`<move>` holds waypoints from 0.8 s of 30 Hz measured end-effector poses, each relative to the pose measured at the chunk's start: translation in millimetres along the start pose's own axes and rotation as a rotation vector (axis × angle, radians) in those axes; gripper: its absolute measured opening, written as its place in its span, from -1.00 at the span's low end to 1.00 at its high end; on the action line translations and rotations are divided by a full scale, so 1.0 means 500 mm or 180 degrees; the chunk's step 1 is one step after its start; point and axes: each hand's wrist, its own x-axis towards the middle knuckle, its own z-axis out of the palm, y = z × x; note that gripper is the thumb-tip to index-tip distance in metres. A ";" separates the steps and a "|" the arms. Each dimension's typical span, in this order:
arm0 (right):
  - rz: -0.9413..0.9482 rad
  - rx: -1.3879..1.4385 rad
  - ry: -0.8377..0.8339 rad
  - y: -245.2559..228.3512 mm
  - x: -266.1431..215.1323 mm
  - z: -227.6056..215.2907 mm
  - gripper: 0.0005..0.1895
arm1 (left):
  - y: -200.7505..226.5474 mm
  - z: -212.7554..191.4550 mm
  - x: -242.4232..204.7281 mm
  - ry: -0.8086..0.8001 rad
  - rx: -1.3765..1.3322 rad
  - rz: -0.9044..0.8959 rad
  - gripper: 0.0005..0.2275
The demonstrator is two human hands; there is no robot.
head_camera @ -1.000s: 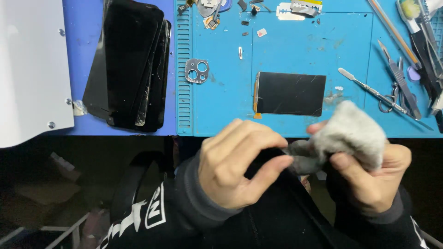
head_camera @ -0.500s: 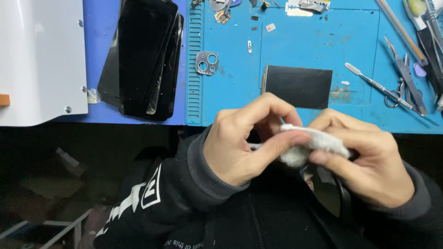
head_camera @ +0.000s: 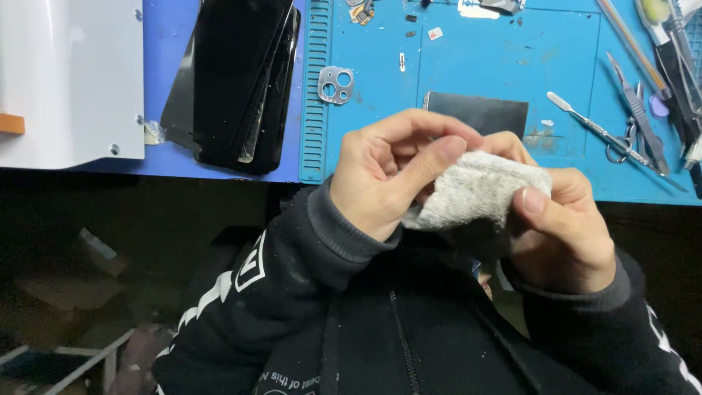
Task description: Cleaning a smartphone screen component with a cloth and liquid.
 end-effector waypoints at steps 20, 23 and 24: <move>-0.2077 -0.3357 0.1213 0.034 -0.026 0.031 -0.48 | -0.028 0.060 -0.058 -0.0577 0.1480 0.0345 -0.89; -0.2908 -0.4388 0.0580 0.017 0.004 0.048 -0.68 | -0.034 0.066 -0.047 -0.0422 0.1279 0.0912 -0.85; -0.2955 -0.3908 0.0313 0.021 0.009 0.029 -0.71 | -0.037 0.066 -0.045 -0.0507 0.1534 0.0802 -0.84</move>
